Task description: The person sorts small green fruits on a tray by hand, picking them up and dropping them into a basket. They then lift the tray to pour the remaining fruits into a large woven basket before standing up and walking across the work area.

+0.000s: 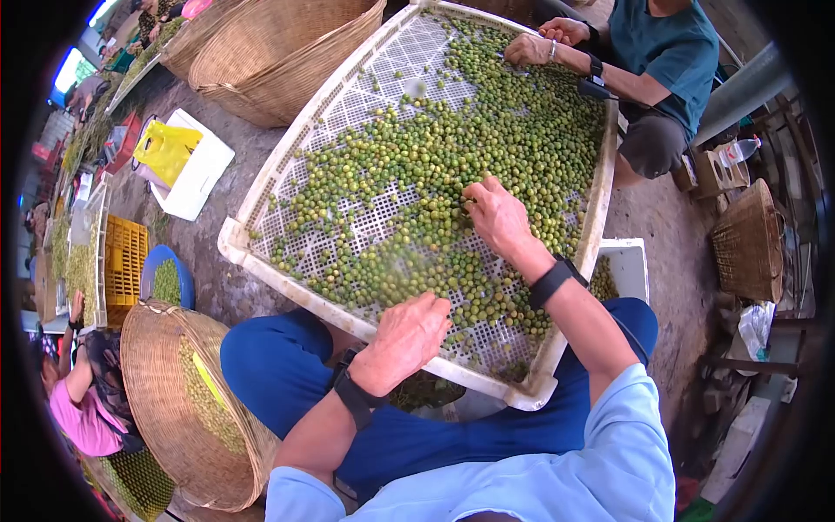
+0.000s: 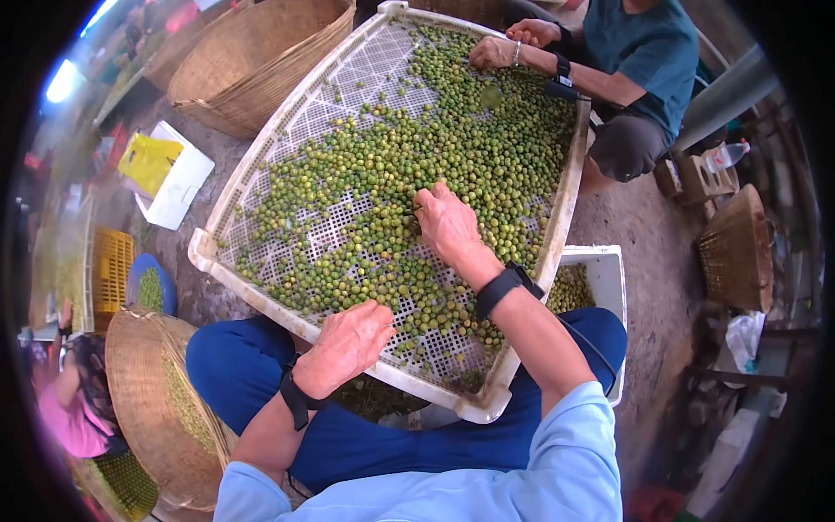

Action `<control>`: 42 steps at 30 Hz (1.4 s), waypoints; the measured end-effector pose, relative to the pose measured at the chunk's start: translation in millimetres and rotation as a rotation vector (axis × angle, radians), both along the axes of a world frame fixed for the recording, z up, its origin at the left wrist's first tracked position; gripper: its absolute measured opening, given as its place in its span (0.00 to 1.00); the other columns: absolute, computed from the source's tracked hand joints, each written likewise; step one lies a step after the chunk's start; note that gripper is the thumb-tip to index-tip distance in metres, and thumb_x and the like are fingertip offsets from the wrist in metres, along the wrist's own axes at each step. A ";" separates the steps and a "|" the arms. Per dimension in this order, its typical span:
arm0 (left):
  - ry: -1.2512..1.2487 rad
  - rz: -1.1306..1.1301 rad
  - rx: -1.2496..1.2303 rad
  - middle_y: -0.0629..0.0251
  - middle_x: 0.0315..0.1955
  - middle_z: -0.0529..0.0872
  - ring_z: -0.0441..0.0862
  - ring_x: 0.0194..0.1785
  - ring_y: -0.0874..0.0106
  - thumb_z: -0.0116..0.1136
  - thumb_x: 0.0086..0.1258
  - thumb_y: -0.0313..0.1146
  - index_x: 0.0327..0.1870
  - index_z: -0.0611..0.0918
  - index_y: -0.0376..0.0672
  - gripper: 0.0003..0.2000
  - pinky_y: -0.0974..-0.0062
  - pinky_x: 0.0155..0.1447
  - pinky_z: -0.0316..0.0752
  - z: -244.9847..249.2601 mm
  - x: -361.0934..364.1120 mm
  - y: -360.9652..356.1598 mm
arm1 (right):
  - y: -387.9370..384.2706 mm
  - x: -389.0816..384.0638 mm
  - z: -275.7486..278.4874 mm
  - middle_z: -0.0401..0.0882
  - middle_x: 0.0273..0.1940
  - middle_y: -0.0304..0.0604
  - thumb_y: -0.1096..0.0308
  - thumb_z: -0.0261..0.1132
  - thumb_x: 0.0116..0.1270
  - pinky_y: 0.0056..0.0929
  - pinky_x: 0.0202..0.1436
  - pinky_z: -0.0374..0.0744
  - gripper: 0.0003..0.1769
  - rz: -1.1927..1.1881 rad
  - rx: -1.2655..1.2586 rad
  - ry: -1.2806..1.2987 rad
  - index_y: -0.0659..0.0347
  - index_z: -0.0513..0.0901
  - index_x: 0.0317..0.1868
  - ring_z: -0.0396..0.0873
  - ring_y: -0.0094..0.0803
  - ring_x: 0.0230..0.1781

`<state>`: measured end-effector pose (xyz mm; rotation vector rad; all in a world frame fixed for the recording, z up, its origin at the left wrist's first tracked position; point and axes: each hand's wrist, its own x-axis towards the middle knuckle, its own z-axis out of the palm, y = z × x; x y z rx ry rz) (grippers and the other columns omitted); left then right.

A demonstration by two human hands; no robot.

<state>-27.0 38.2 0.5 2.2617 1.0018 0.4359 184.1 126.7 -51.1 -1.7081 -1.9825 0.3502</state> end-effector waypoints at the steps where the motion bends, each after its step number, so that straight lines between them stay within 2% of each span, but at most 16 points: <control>1: 0.011 0.002 -0.006 0.57 0.26 0.74 0.76 0.31 0.55 0.57 0.58 0.28 0.32 0.74 0.40 0.05 0.61 0.33 0.72 -0.1 -0.5 -0.1 | 5.3 -1.0 -9.6 0.72 0.35 0.48 0.70 0.58 0.59 0.43 0.35 0.75 0.05 0.021 0.022 -0.093 0.59 0.74 0.35 0.75 0.48 0.34; 8: 0.065 -0.015 0.097 0.60 0.25 0.75 0.78 0.30 0.61 0.56 0.54 0.29 0.30 0.74 0.40 0.06 0.67 0.31 0.75 -16.0 -3.5 -1.4 | 9.1 -6.4 -23.7 0.73 0.34 0.49 0.68 0.58 0.58 0.45 0.33 0.74 0.04 -0.092 -0.033 -0.204 0.57 0.73 0.32 0.75 0.51 0.34; 11: 0.004 -0.071 0.156 0.59 0.27 0.76 0.79 0.32 0.60 0.52 0.52 0.28 0.31 0.74 0.40 0.06 0.66 0.31 0.76 -23.9 -1.5 -1.9 | 10.8 -1.4 -34.9 0.75 0.45 0.51 0.66 0.58 0.57 0.45 0.38 0.76 0.13 -0.044 -0.055 -0.174 0.53 0.78 0.43 0.76 0.52 0.39; 14: 0.065 -0.028 0.110 0.57 0.28 0.76 0.79 0.32 0.58 0.52 0.53 0.27 0.33 0.73 0.37 0.07 0.64 0.31 0.76 -25.5 6.4 -5.2 | 15.0 -2.0 -32.6 0.74 0.47 0.51 0.67 0.61 0.55 0.45 0.38 0.77 0.10 -0.037 -0.138 -0.309 0.55 0.78 0.39 0.78 0.49 0.39; 22: -0.142 -0.006 0.119 0.53 0.25 0.75 0.76 0.30 0.53 0.54 0.55 0.27 0.29 0.72 0.35 0.06 0.58 0.31 0.69 -37.8 3.6 -3.6 | 30.1 -0.2 -41.7 0.72 0.40 0.52 0.74 0.59 0.51 0.46 0.36 0.76 0.07 -0.047 -0.142 -0.431 0.61 0.76 0.32 0.77 0.52 0.36; 23: -0.108 -0.020 0.101 0.53 0.25 0.76 0.77 0.31 0.53 0.49 0.61 0.36 0.30 0.74 0.40 0.08 0.59 0.34 0.70 -38.8 -0.3 -5.9 | 28.0 1.5 -45.9 0.71 0.36 0.51 0.73 0.59 0.51 0.45 0.32 0.75 0.04 -0.035 -0.034 -0.389 0.60 0.75 0.30 0.76 0.52 0.33; 26: -0.077 -0.013 0.104 0.53 0.25 0.76 0.76 0.29 0.53 0.47 0.62 0.35 0.30 0.75 0.40 0.08 0.59 0.32 0.70 -38.5 0.6 -3.0 | 23.1 -7.0 -33.1 0.71 0.31 0.51 0.73 0.60 0.50 0.44 0.29 0.73 0.03 -0.023 0.128 -0.328 0.60 0.74 0.26 0.75 0.52 0.29; 30: -0.114 0.019 0.127 0.54 0.26 0.74 0.76 0.36 0.56 0.46 0.63 0.35 0.31 0.74 0.40 0.08 0.58 0.39 0.69 -43.6 4.1 -8.4 | 27.6 1.3 -44.7 0.70 0.32 0.50 0.73 0.64 0.47 0.42 0.32 0.73 0.07 0.008 0.072 -0.217 0.60 0.74 0.28 0.74 0.50 0.32; 31: -0.015 -0.017 0.062 0.53 0.33 0.77 0.75 0.43 0.57 0.46 0.66 0.35 0.40 0.76 0.40 0.10 0.60 0.46 0.69 -44.6 3.9 -7.0 | 27.9 2.2 -41.2 0.70 0.38 0.52 0.70 0.65 0.49 0.44 0.35 0.75 0.09 -0.010 -0.029 -0.269 0.60 0.74 0.30 0.76 0.49 0.35; 32: -0.018 -0.015 0.057 0.53 0.33 0.77 0.75 0.43 0.57 0.46 0.66 0.35 0.40 0.76 0.40 0.10 0.60 0.46 0.69 -45.1 5.1 -4.9 | 28.2 2.4 -45.8 0.70 0.38 0.52 0.70 0.65 0.49 0.44 0.35 0.75 0.09 -0.008 -0.034 -0.271 0.60 0.74 0.30 0.76 0.49 0.35; 34: -0.210 0.018 0.221 0.54 0.24 0.74 0.75 0.29 0.53 0.54 0.55 0.28 0.27 0.72 0.35 0.06 0.59 0.32 0.70 -42.1 8.3 -1.9 | 25.9 -0.5 -48.0 0.71 0.36 0.51 0.70 0.65 0.49 0.43 0.35 0.75 0.10 -0.021 0.092 -0.315 0.61 0.73 0.31 0.75 0.50 0.35; 36: -0.215 0.013 0.184 0.54 0.24 0.75 0.76 0.29 0.54 0.53 0.56 0.28 0.27 0.72 0.35 0.06 0.58 0.31 0.69 -41.2 7.4 0.6 | 23.8 2.6 -42.5 0.71 0.34 0.51 0.69 0.65 0.51 0.43 0.35 0.75 0.10 -0.012 0.052 -0.308 0.61 0.73 0.31 0.75 0.50 0.36; 38: -0.185 -0.004 0.123 0.54 0.25 0.76 0.77 0.29 0.54 0.54 0.56 0.30 0.26 0.72 0.36 0.07 0.58 0.30 0.69 -41.5 7.4 4.5 | 25.7 7.0 -39.1 0.72 0.36 0.52 0.69 0.64 0.52 0.44 0.34 0.75 0.09 0.030 -0.004 -0.267 0.60 0.73 0.30 0.74 0.52 0.35; 39: -0.120 0.098 0.127 0.54 0.25 0.77 0.78 0.30 0.55 0.54 0.55 0.30 0.26 0.73 0.37 0.06 0.58 0.29 0.70 -38.6 8.2 3.8 | 26.3 13.3 -38.7 0.75 0.30 0.47 0.70 0.63 0.54 0.37 0.30 0.74 0.07 0.098 0.075 -0.238 0.61 0.73 0.30 0.76 0.43 0.29; 40: -0.125 0.100 0.116 0.54 0.25 0.77 0.78 0.30 0.55 0.54 0.55 0.30 0.26 0.73 0.37 0.06 0.58 0.29 0.70 -36.2 9.5 4.4 | 25.7 18.4 -41.0 0.75 0.30 0.47 0.70 0.63 0.54 0.37 0.30 0.74 0.07 0.100 0.065 -0.244 0.61 0.73 0.30 0.76 0.43 0.29; 42: -0.145 0.255 0.003 0.56 0.27 0.76 0.79 0.35 0.54 0.53 0.57 0.30 0.32 0.73 0.37 0.07 0.57 0.34 0.73 -27.3 10.2 12.7 | 25.8 26.3 -43.1 0.74 0.21 0.38 0.73 0.60 0.57 0.26 0.22 0.71 0.03 0.075 -0.275 0.537 0.61 0.74 0.32 0.73 0.28 0.19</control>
